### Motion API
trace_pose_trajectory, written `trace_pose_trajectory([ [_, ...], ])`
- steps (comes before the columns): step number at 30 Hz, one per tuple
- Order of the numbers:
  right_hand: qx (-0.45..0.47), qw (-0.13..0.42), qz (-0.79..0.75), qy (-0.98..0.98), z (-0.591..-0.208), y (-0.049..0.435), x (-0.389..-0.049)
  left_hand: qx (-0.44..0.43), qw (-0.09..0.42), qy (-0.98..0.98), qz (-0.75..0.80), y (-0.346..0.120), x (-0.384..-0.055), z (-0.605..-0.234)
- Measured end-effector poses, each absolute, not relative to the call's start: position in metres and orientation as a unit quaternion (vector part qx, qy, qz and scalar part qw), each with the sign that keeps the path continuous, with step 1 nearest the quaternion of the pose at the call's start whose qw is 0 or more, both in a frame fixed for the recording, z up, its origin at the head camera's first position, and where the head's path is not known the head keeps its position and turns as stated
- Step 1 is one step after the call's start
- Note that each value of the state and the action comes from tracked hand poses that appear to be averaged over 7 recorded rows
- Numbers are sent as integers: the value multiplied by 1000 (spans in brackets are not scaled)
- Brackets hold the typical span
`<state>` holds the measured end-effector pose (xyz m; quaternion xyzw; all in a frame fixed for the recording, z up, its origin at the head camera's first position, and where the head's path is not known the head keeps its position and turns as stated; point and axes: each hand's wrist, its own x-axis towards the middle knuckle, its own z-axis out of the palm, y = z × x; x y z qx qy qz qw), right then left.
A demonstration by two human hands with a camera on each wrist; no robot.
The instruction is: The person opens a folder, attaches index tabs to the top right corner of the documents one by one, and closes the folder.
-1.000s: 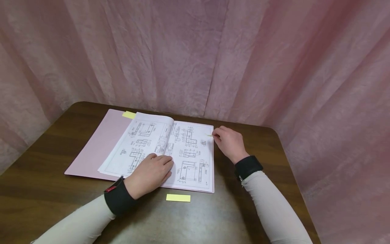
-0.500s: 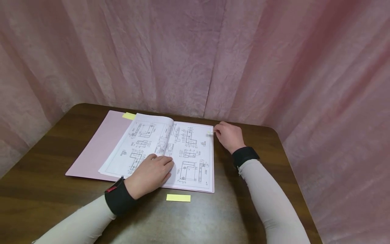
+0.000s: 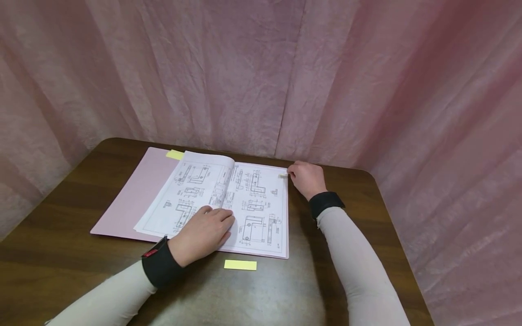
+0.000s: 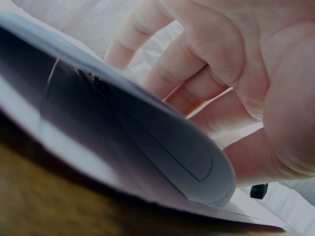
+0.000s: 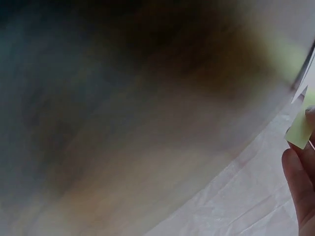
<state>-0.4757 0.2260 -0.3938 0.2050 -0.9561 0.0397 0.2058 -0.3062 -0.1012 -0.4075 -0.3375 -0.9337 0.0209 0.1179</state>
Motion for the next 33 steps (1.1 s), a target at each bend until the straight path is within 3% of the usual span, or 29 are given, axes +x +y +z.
trace_pose_trajectory([
  [33,238,161,-14,-958,-396,226,-480,-341,118,-932,34,-101,-304,-408],
])
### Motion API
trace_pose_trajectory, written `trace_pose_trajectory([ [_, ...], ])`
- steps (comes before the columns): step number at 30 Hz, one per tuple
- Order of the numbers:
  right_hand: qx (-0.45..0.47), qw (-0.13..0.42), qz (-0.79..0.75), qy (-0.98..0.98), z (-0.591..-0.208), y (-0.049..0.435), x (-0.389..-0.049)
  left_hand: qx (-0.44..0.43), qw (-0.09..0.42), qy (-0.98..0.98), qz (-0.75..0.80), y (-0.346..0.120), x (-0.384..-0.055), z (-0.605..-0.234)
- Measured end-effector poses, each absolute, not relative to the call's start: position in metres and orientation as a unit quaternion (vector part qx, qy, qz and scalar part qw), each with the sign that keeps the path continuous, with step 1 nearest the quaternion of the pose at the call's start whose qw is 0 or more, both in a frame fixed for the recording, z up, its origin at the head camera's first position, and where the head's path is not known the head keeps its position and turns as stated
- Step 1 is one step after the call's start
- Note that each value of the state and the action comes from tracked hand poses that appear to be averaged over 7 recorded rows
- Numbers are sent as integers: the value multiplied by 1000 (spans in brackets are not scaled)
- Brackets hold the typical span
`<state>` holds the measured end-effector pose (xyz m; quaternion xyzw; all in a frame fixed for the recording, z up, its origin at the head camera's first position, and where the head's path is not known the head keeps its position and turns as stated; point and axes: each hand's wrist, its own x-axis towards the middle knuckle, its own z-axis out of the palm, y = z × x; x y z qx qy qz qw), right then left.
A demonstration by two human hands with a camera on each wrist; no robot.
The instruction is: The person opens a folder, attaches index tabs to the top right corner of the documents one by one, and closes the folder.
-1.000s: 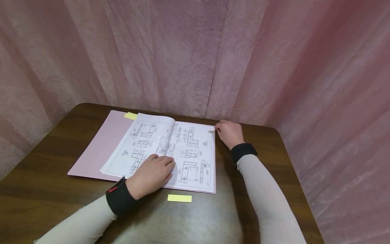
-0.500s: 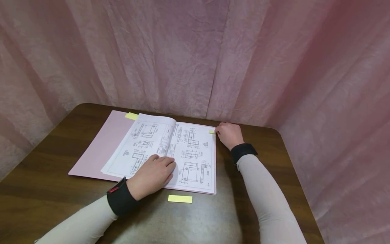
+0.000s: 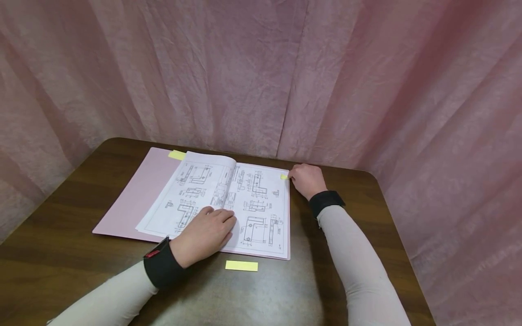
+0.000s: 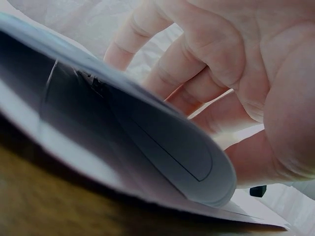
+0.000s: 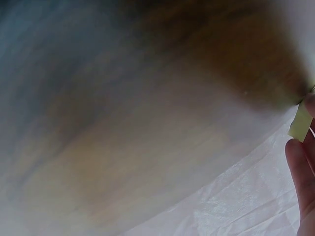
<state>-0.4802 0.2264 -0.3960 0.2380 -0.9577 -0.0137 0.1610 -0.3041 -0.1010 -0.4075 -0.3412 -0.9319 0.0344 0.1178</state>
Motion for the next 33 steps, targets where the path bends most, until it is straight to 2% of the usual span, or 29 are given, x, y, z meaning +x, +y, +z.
trace_pose_trajectory([
  [24,244,127,-5,-961,-390,226,-469,-337,92,-936,31,-102,-302,-400],
  [33,244,124,-14,-962,-389,225,-463,-371,77,-923,64,-89,-308,-351],
])
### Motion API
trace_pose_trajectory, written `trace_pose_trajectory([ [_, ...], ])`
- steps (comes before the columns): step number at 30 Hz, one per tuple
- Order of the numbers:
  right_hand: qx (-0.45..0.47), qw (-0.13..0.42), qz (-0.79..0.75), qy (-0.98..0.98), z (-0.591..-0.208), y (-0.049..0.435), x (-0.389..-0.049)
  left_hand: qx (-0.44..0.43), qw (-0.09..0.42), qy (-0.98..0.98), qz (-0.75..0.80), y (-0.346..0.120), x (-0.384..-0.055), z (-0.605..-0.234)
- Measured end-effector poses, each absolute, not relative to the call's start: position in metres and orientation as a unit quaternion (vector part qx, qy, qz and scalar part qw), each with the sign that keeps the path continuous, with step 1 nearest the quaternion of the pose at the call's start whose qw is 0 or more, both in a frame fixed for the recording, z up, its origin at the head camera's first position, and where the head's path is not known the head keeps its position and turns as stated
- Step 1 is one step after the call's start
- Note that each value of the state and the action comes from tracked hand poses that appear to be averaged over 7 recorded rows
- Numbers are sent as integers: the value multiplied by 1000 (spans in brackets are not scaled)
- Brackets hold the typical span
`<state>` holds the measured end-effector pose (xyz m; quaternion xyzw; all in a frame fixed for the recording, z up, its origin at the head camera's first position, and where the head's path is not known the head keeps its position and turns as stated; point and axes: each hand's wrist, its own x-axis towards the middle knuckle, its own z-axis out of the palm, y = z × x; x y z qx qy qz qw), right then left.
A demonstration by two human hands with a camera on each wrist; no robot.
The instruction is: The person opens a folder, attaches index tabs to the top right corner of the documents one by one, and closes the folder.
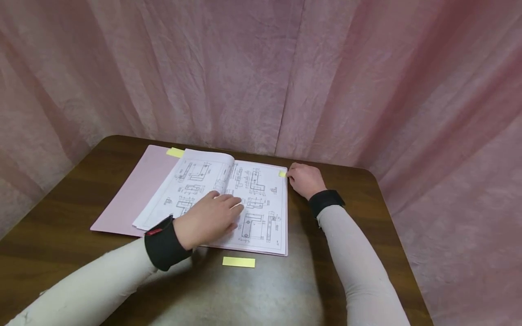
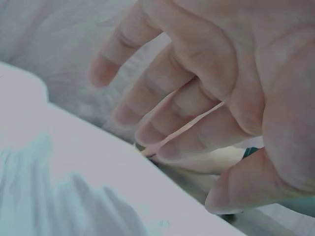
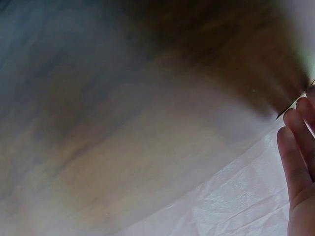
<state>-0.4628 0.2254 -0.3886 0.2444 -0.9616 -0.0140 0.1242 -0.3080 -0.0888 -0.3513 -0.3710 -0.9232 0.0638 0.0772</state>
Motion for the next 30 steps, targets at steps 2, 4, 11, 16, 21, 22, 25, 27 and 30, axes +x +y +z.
trace_pose_trajectory([
  [2,244,124,-14,-962,-388,226,-462,-376,79,-920,82,-79,-316,-341],
  [4,246,123,-14,-961,-389,226,-462,-383,81,-915,94,-68,-326,-336],
  [11,243,114,-4,-963,-393,227,-457,-395,74,-908,116,-28,-359,-346],
  [16,241,111,1,-964,-390,227,-453,-372,48,-921,109,-6,-385,-362],
  [21,244,113,-4,-963,-386,226,-452,-348,12,-933,90,10,-403,-369],
  [22,244,111,-7,-963,-386,226,-453,-345,9,-934,88,12,-405,-369],
  [25,242,109,-16,-964,-387,225,-453,-338,4,-939,70,18,-412,-373],
  [27,239,107,-21,-965,-388,224,-452,-333,4,-942,54,20,-416,-375],
  [30,234,102,-23,-967,-390,223,-450,-329,-2,-944,38,22,-418,-377],
])
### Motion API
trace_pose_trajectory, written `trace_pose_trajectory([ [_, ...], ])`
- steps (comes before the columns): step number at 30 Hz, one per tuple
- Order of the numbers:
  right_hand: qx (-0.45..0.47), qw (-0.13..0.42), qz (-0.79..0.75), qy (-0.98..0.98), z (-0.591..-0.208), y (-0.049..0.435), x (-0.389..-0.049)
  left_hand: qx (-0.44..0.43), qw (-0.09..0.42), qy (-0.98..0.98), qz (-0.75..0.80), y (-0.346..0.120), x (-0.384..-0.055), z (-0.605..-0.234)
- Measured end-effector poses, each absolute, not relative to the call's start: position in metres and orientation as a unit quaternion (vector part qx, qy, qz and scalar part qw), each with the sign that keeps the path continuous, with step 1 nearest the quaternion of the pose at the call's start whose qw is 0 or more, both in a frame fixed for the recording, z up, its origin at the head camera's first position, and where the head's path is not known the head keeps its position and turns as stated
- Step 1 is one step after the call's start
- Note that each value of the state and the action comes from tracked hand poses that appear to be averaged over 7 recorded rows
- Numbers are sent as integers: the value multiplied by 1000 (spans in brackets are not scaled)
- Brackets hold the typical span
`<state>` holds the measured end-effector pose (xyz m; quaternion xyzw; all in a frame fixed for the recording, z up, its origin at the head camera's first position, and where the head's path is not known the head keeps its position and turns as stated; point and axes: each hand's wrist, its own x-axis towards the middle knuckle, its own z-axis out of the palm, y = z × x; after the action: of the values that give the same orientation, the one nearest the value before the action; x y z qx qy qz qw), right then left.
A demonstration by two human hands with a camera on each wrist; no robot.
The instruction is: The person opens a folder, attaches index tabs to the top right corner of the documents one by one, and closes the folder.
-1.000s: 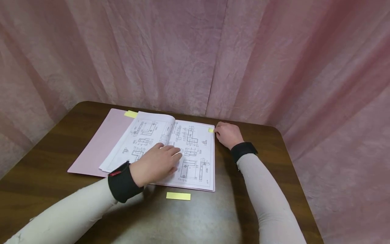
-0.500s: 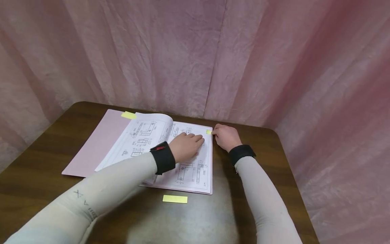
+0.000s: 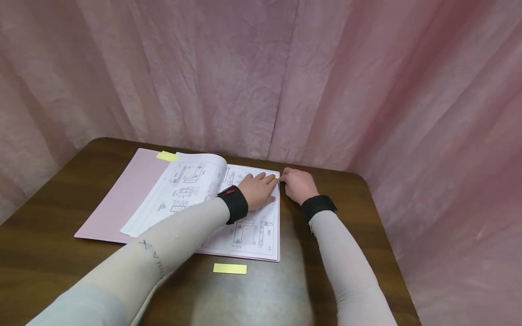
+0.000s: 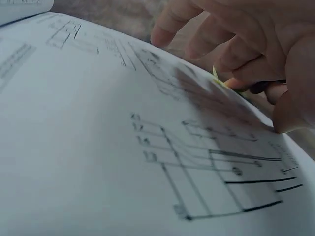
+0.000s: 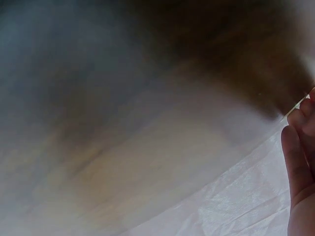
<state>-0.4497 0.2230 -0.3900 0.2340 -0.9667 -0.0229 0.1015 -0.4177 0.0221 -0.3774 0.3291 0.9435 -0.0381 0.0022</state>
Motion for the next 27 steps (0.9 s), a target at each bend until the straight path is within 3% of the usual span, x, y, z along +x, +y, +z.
trace_pose_trajectory([
  [16,213,86,-24,-973,-390,221,-447,324,13,946,-27,15,-427,-381],
  [22,214,90,-32,-972,-387,221,-447,309,30,950,-30,23,-447,-393],
  [27,215,90,-36,-972,-388,223,-449,312,15,950,-19,21,-440,-384],
])
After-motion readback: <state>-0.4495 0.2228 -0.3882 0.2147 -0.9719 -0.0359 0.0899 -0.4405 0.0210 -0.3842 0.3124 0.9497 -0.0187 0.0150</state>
